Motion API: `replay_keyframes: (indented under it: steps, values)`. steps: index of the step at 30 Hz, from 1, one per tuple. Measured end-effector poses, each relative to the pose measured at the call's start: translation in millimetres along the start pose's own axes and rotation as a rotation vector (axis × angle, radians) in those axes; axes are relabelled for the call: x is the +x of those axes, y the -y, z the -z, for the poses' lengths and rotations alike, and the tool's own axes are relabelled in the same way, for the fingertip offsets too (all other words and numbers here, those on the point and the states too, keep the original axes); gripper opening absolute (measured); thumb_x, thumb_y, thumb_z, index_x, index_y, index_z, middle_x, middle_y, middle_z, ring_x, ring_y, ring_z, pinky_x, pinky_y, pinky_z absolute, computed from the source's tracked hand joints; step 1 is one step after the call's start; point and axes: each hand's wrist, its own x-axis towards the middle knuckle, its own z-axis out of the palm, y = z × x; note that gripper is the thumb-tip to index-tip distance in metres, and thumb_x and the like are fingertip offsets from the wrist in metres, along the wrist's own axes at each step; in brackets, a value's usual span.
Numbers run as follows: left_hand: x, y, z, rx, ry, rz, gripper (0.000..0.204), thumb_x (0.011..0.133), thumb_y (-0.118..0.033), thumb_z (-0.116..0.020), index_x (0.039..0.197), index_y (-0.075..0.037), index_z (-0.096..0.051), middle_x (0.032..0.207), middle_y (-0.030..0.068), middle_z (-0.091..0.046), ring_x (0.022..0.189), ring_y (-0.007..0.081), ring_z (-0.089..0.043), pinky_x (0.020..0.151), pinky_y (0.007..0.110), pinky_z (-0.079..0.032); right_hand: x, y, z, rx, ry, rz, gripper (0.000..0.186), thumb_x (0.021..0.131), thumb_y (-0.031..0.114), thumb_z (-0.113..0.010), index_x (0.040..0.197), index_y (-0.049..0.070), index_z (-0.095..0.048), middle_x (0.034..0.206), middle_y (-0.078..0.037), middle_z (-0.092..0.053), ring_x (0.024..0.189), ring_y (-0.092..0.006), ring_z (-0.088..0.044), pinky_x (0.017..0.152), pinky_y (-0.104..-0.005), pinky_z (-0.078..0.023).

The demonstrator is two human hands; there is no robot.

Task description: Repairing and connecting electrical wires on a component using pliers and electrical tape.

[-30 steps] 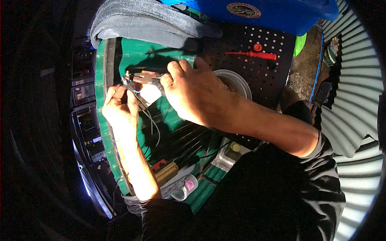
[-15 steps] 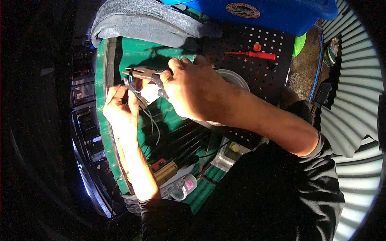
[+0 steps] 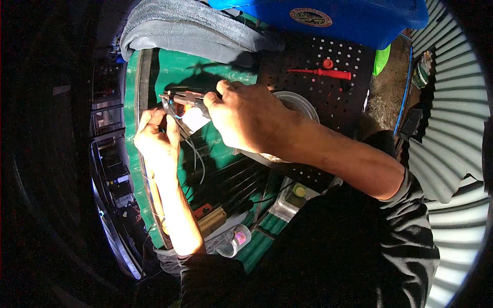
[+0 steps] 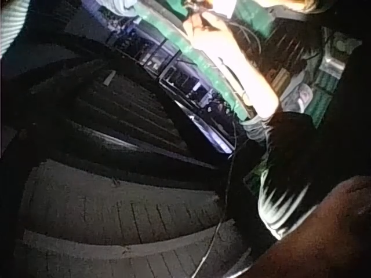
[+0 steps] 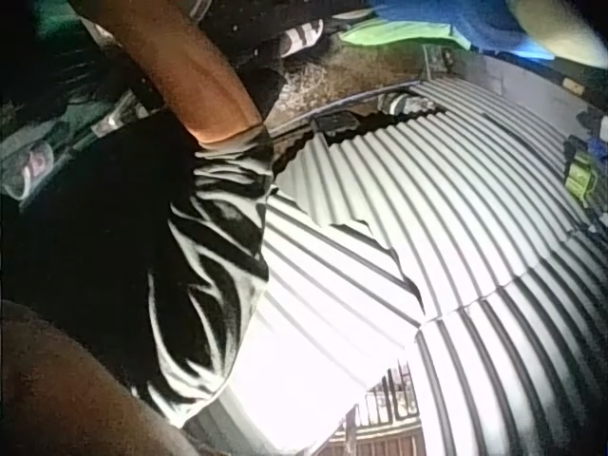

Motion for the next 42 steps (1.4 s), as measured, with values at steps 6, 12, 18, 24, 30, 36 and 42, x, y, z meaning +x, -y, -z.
replay_keyframes:
  steps: [6,12,18,24,30,36,42]
  values:
    - [1.4,9.1,10.4,0.02,0.114,0.006,0.018,0.083,-0.015,-0.062,0.086,0.002,-0.063,0.079,0.0128,-0.058,0.072,0.0253,-0.059,0.067,0.032,-0.047,-2.0,-12.0,1.8,-0.012,0.065,-0.027,0.024,0.07,0.01,-0.06,0.09,-0.004,-0.055,0.078,-0.021,-0.057,0.064,-0.0313,-0.063,0.057,-0.0388,-0.053]
    - [-17.9,-14.4,58.1,-0.224,-0.333,0.172,0.026,0.086,-0.011,-0.057,0.108,0.003,-0.062,0.098,0.0121,-0.065,0.088,0.0189,-0.061,0.078,0.029,-0.049,-53.5,-41.3,60.7,-0.037,0.157,-0.111,0.031,0.083,0.024,-0.054,0.1,-0.002,-0.06,0.092,-0.023,-0.063,0.087,-0.0376,-0.062,0.077,-0.043,-0.05]
    - [-171.9,-102.6,59.7,-0.017,0.253,0.057,0.026,0.07,-0.007,-0.065,0.095,-0.001,-0.065,0.083,0.0159,-0.066,0.071,0.0256,-0.065,0.064,0.032,-0.052,-201.0,-50.8,75.4,0.145,-0.075,-0.544,0.037,0.084,0.021,-0.055,0.113,-0.002,-0.05,0.101,-0.026,-0.058,0.099,-0.0399,-0.056,0.083,-0.0441,-0.047]
    - [-302.5,-134.8,-4.4,-0.846,0.809,-0.115,0.03,0.071,-0.007,-0.066,0.101,-0.007,-0.061,0.096,0.008,-0.063,0.078,0.0251,-0.064,0.065,0.036,-0.054,-170.4,-53.8,15.1,-0.645,0.168,-0.674,0.042,0.084,0.031,-0.057,0.112,0.001,-0.051,0.106,-0.018,-0.054,0.101,-0.0362,-0.055,0.083,-0.0453,-0.046]
    - [-327.9,-130.6,18.0,-0.763,0.819,-0.073,0.026,0.072,-0.006,-0.064,0.098,-0.006,-0.061,0.095,0.0091,-0.063,0.079,0.0275,-0.064,0.066,0.036,-0.053,-175.3,-75.8,-13.9,-0.729,0.198,-0.684,0.042,0.084,0.038,-0.054,0.114,0.008,-0.051,0.128,-0.02,-0.046,0.118,-0.0359,-0.044,0.089,-0.0529,-0.04]
    - [-364.5,-123.0,45.1,-0.686,0.709,0.019,0.026,0.072,-0.003,-0.063,0.099,-0.005,-0.062,0.095,0.0088,-0.063,0.08,0.0287,-0.064,0.067,0.035,-0.052,-205.0,-75.0,-38.5,-0.574,-0.285,-0.322,0.038,0.079,0.02,-0.055,0.115,0.011,-0.053,0.127,-0.009,-0.048,0.113,-0.0249,-0.051,0.088,-0.0399,-0.048]
    - [-388.9,-116.8,47.8,-0.737,0.635,-0.042,0.026,0.071,-0.002,-0.062,0.097,-0.004,-0.062,0.092,0.0091,-0.063,0.079,0.0286,-0.064,0.066,0.035,-0.052,-230.3,10.7,-84.0,-0.665,0.218,-0.505,0.033,0.074,0.012,-0.057,0.105,0.003,-0.056,0.102,-0.015,-0.057,0.101,-0.0308,-0.054,0.084,-0.0415,-0.047]
